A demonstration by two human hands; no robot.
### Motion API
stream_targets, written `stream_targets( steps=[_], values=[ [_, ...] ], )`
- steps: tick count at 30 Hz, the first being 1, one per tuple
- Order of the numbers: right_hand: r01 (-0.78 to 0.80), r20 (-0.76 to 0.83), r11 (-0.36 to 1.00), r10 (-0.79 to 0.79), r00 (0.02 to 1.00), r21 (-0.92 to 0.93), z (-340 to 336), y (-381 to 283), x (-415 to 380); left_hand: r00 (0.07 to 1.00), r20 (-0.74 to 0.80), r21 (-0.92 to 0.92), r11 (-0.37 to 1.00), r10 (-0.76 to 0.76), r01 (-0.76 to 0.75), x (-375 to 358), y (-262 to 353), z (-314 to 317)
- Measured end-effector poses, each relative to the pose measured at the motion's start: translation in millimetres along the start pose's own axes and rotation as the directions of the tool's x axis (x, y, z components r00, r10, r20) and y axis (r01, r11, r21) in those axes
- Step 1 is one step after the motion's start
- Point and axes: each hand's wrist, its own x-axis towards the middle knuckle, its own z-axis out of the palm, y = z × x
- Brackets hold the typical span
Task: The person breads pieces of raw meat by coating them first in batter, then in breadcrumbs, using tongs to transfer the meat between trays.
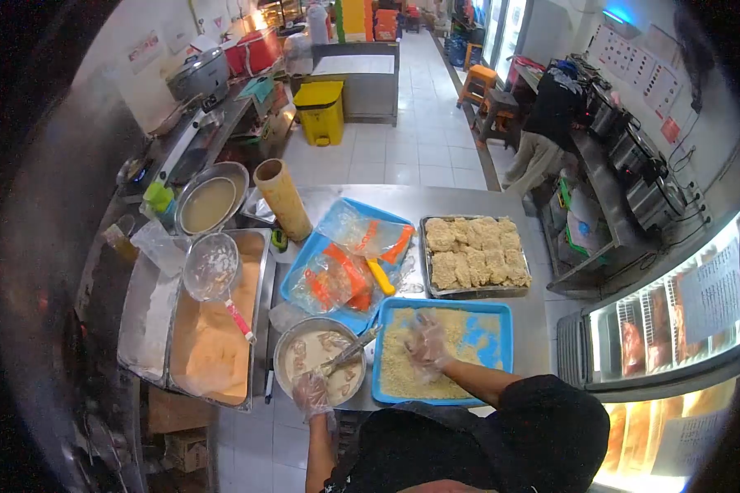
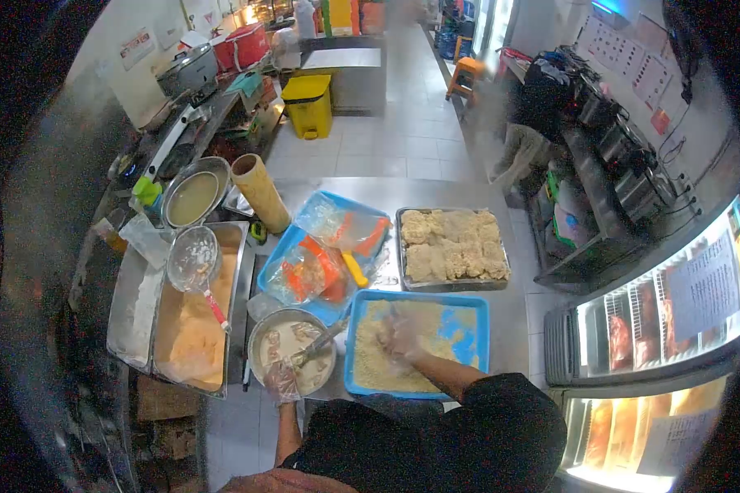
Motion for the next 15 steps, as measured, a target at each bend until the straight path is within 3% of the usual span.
stream_targets(
  steps=[1,2,3,9,12,13,14,15],
  values=[
    [0.001,-0.047,1.0,-0.001,0.999,-0.004,-2.1,-5.7,3.6,1.0,-0.01,0.026,0.999,0.023,-0.023,-0.9,3.3,0.0],
    [0.08,-0.002,0.927,-0.087,0.996,-0.366,-7.2,-9.6,11.9,0.999,-0.02,0.061,0.997,0.044,-0.043,-1.1,5.0,-2.2],
    [0.167,0.077,0.723,-0.157,0.985,-0.67,-10.2,-19.8,18.1,0.997,-0.034,0.098,0.993,0.066,-0.063,0.7,8.0,-5.8],
    [0.182,0.117,0.69,-0.141,0.983,-0.7,-3.0,-17.5,18.0,0.975,0.058,-0.36,0.906,-0.214,0.221,1.4,35.2,-10.6],
    [0.168,0.163,0.727,-0.078,0.984,-0.665,-7.5,-23.7,26.2,0.984,0.081,0.083,0.985,-0.156,0.15,1.9,8.3,-3.7],
    [0.176,0.2,0.706,-0.049,0.979,-0.686,-11.8,-34.1,31.3,0.964,0.106,-0.256,0.931,-0.243,0.262,-3.2,-11.0,2.1],
    [0.179,0.192,0.713,-0.063,0.979,-0.678,-11.5,-34.4,27.5,0.936,0.129,-0.561,0.755,-0.327,0.341,-8.4,-30.6,8.2],
    [0.186,0.179,0.716,-0.087,0.98,-0.673,-11.8,-32.8,27.1,0.963,0.077,-0.426,0.864,-0.26,0.268,-2.2,5.2,-4.1]
  ],
)
